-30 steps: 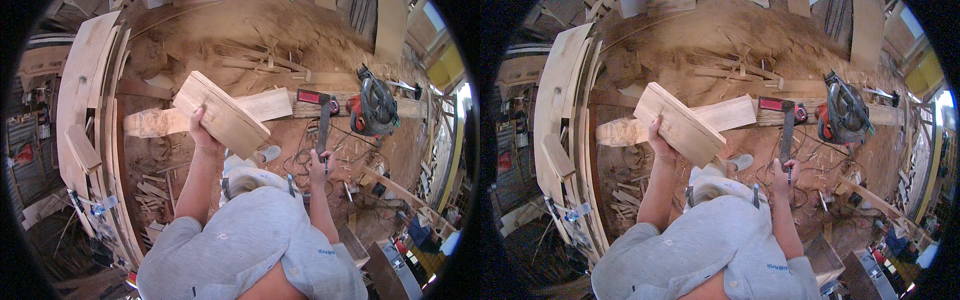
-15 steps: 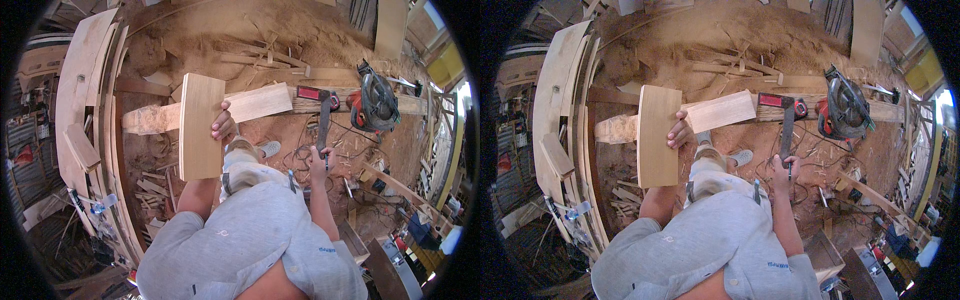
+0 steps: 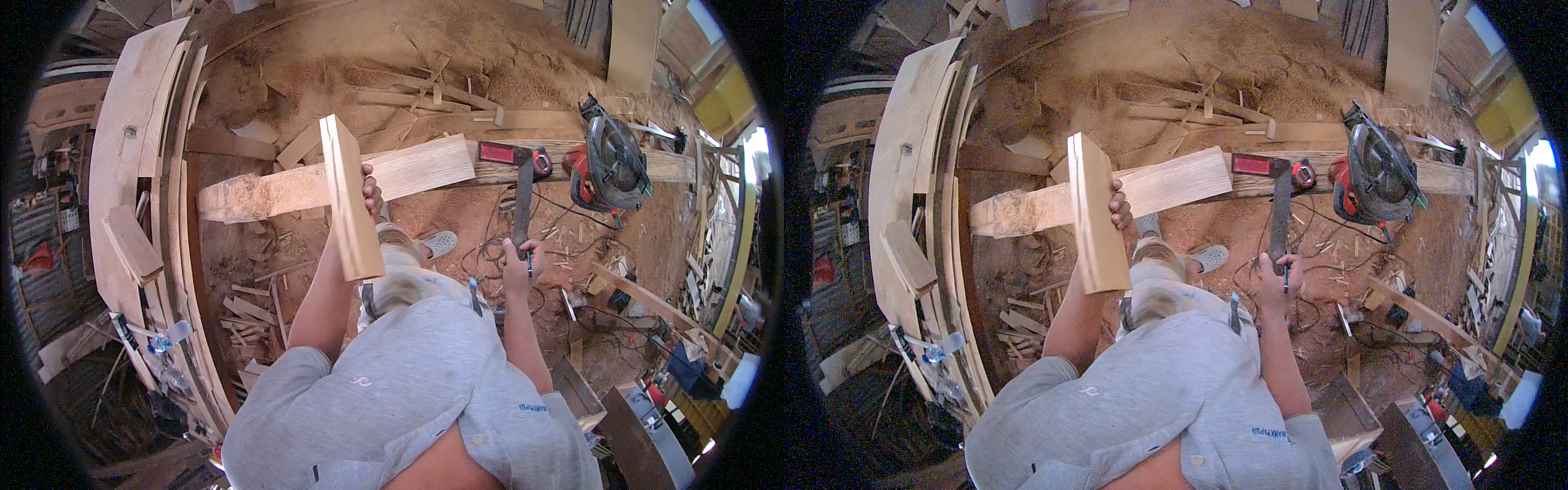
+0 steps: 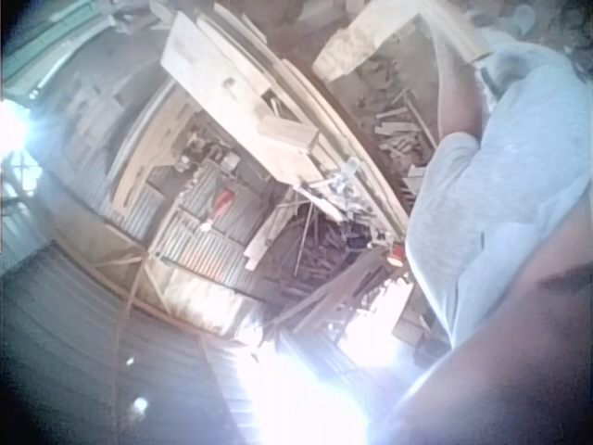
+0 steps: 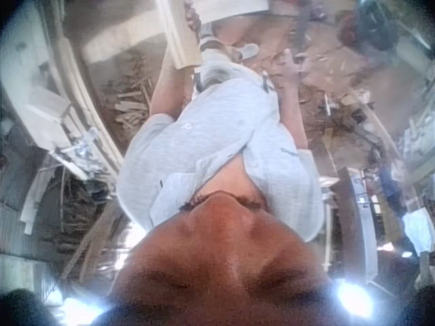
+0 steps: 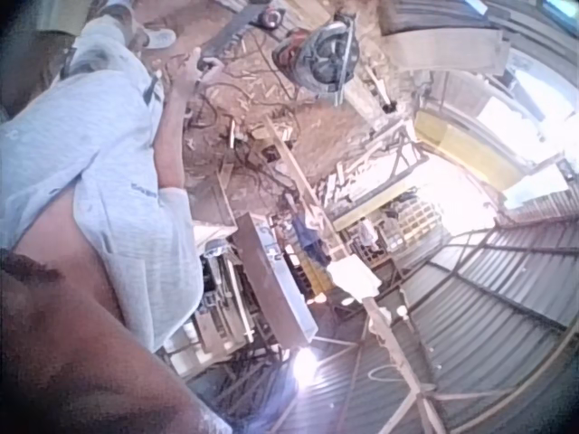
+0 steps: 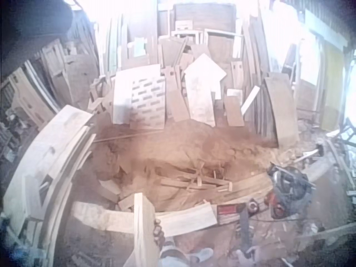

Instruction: The person cuts a wooden piece with a circular saw, handles and aligns the cut blocks, marks lines on the wood using a square ruler and pencil, makes another cut with the circular saw, and measures the wood using a tape measure.

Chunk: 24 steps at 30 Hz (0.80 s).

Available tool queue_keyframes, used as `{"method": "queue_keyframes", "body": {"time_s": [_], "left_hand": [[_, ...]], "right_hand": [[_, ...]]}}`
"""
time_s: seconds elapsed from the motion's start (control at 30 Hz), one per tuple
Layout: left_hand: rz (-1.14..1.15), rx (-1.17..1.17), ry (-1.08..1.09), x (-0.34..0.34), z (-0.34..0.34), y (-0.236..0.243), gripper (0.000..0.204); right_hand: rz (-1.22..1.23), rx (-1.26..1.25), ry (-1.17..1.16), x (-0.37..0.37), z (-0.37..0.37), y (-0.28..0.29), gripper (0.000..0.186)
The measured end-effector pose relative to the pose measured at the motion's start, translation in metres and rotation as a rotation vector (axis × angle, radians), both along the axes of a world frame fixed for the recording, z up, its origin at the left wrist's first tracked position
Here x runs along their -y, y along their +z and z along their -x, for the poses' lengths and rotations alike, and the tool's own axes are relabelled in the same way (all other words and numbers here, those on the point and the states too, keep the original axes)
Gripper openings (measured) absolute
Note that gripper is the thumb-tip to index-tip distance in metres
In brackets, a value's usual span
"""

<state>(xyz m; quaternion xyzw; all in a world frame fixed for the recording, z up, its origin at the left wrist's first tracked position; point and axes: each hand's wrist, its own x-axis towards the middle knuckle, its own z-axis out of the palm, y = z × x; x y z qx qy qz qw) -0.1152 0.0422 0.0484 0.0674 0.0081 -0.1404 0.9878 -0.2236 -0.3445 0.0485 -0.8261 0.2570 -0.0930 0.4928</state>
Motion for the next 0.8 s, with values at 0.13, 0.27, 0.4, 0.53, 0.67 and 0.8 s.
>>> {"method": "queue_keyframes", "body": {"time_s": [0.13,0.27,0.4,0.53,0.67,0.8], "left_hand": [[-0.465,-0.444,0.095,0.012,-0.009,0.006,0.070],[-0.690,-0.537,0.189,0.026,-0.014,0.027,0.077],[-0.657,-0.500,0.260,0.023,-0.014,0.015,0.064],[-0.676,-0.578,0.311,0.026,-0.015,0.011,0.056],[-0.761,-0.578,0.297,0.026,-0.015,0.006,0.051],[-0.818,-0.576,0.320,0.035,-0.018,0.016,0.048]], "right_hand": [[-0.083,-0.001,-0.059,-0.002,0.002,0.001,0.037],[-0.032,-0.012,-0.053,-0.001,0.004,0.001,0.038],[-0.138,0.002,-0.080,-0.007,0.001,0.006,0.038],[-0.055,0.002,-0.067,0.002,0.003,-0.006,0.036],[-0.135,-0.016,-0.097,-0.002,-0.001,-0.003,0.036],[-0.279,0.003,-0.100,-0.006,-0.008,0.006,0.039]]}}
